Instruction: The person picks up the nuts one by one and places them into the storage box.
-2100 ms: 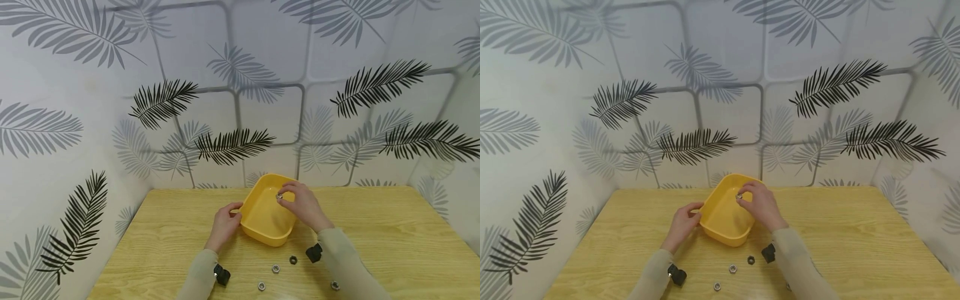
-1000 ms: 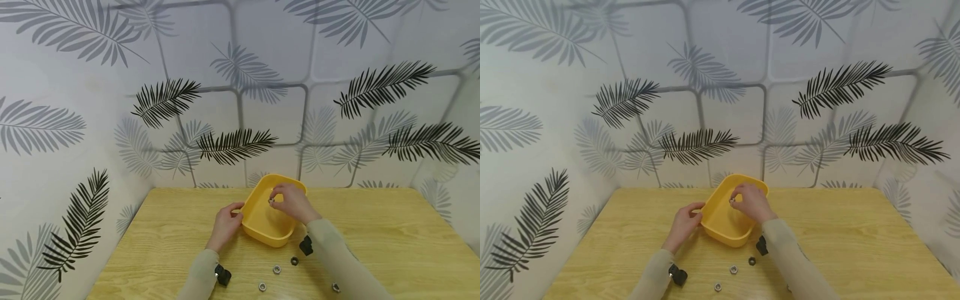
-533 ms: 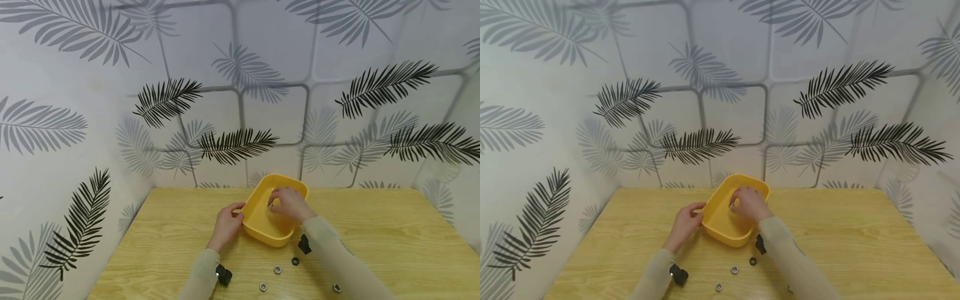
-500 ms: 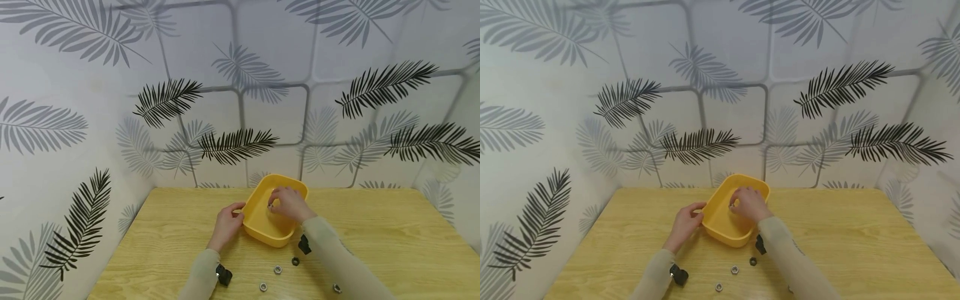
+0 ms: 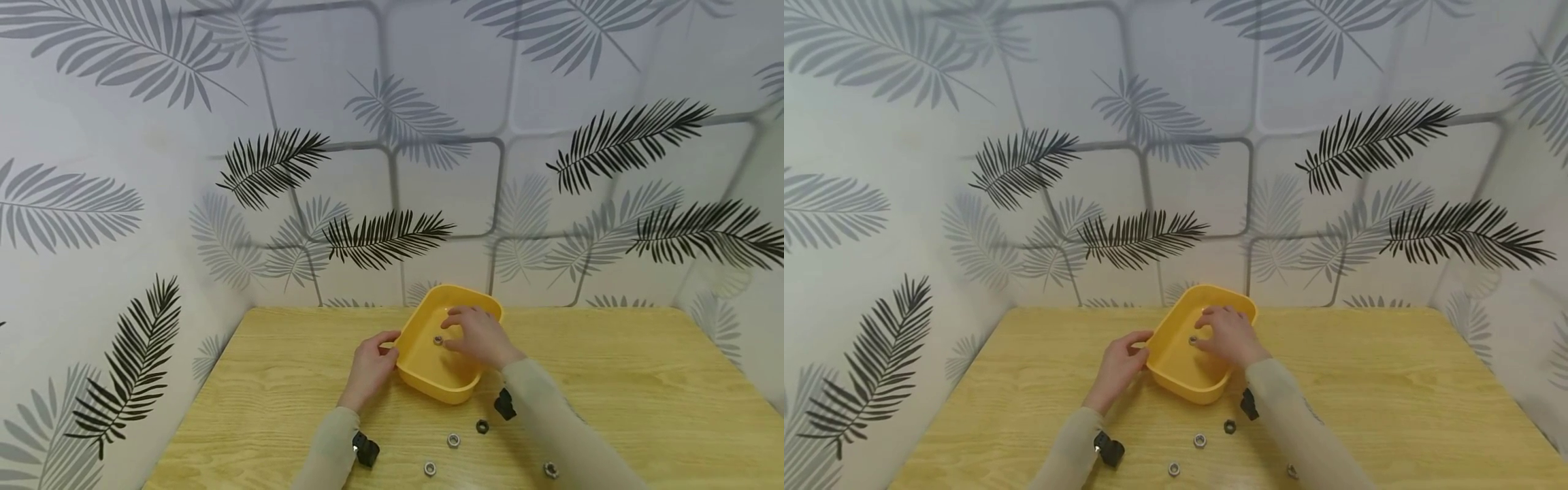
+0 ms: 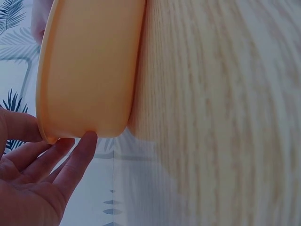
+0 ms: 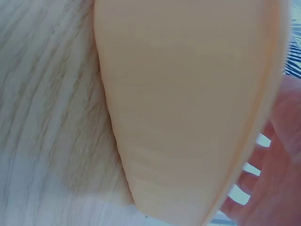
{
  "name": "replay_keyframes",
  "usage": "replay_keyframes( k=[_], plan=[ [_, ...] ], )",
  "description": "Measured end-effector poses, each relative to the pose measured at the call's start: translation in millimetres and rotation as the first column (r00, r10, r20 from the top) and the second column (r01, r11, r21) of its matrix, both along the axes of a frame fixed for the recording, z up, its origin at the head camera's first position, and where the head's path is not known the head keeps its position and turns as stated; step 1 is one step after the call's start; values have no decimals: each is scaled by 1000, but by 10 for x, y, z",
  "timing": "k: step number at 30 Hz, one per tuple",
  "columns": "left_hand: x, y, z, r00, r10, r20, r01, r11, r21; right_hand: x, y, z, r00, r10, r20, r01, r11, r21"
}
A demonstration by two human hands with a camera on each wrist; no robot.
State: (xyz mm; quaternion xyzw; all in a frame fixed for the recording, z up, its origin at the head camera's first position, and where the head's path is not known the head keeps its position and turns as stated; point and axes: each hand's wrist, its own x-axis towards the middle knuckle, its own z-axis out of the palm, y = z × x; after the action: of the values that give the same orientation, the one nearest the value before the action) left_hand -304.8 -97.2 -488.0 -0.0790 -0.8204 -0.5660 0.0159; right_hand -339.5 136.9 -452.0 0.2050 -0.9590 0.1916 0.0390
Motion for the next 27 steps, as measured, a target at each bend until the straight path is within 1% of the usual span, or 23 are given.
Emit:
replay_keyframes(
  k=[4,10,15,22,27],
  plan=[
    [4,-1,-10,1000,-11,-5,11,1000,7,52,54,0,1000,3,-10,-3,1000,-8],
    [12,1,-15,1000,-17,-14,17,1000,18,138,137,-8,998,21,-55,-22,1000,-20],
    [19,7,-13,1000,-16,-11,16,1000,15,268,211,30,996,26,-86,-31,997,-66],
    [2,6,9,1000,-3,-18,3,1000,7,466,317,109,985,20,-169,-40,992,-116],
    [3,-6,16,999,-14,-28,14,1000,12,622,402,174,987,11,-160,-35,989,-145]
  ],
)
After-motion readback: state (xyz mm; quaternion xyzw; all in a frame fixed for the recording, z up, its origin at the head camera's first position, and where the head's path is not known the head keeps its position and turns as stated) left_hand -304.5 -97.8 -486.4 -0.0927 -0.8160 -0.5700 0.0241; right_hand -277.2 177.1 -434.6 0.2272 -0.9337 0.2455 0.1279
